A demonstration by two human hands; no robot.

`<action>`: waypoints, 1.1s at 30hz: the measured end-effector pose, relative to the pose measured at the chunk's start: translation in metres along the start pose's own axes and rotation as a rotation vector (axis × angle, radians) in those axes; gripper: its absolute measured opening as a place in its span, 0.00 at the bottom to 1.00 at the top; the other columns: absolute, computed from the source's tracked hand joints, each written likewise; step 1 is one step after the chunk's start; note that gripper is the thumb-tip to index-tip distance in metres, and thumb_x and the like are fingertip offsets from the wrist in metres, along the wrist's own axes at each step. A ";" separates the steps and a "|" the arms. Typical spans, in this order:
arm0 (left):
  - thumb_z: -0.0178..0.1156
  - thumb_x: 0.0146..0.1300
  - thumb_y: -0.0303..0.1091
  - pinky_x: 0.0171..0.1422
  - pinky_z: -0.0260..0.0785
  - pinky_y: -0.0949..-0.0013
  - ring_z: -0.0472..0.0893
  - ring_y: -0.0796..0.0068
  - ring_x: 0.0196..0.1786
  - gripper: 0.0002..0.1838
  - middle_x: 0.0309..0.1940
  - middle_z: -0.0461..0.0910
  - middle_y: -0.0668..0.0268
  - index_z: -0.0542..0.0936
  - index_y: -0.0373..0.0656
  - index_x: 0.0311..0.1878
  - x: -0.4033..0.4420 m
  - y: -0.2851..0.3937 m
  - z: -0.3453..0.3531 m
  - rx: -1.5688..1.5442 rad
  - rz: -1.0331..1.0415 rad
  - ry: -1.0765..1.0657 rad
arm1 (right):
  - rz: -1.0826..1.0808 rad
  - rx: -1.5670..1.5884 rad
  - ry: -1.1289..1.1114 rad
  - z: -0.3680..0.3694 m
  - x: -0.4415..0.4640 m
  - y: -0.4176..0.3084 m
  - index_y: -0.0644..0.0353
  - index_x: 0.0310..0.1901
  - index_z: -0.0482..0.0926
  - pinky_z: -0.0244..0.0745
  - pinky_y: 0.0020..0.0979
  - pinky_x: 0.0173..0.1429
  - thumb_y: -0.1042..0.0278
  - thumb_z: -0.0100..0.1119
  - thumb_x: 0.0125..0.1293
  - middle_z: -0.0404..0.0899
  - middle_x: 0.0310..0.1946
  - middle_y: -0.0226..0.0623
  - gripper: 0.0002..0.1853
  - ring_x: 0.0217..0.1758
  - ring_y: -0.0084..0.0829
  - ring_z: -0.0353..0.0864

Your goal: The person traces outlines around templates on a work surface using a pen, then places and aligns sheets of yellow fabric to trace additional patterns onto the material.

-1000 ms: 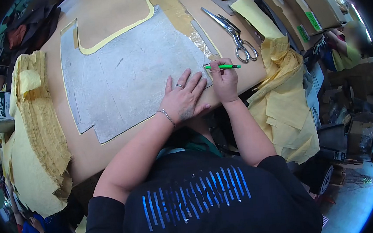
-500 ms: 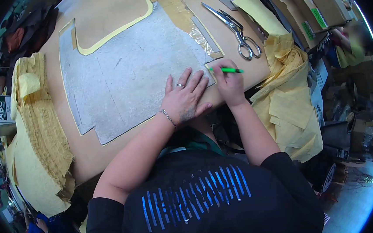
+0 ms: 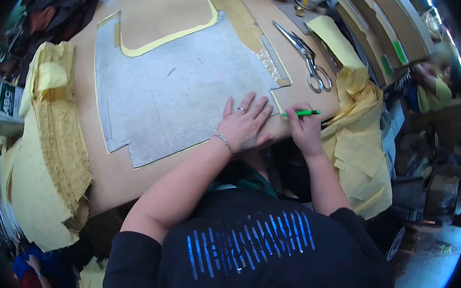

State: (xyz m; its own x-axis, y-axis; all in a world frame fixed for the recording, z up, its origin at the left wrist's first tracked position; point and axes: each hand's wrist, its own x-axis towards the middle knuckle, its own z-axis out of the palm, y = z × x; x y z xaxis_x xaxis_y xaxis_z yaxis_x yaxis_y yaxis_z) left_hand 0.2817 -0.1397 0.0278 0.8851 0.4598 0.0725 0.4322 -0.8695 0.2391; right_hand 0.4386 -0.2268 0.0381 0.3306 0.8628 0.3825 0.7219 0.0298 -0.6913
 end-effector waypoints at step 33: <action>0.44 0.55 0.57 0.59 0.42 0.33 0.47 0.60 0.67 0.30 0.62 0.54 0.67 0.60 0.55 0.59 0.005 0.005 0.001 -0.034 -0.060 -0.009 | 0.263 0.511 0.016 0.031 0.058 0.032 0.62 0.30 0.67 0.70 0.20 0.30 0.66 0.52 0.61 0.71 0.20 0.28 0.09 0.25 0.16 0.71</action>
State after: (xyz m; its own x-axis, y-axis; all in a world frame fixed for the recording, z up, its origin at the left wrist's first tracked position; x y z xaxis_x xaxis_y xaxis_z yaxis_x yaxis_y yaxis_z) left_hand 0.2885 -0.1421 0.0284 0.8593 0.5093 0.0478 0.4787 -0.8336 0.2757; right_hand 0.4618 -0.1604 0.0196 0.4709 0.8668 0.1642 0.2299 0.0592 -0.9714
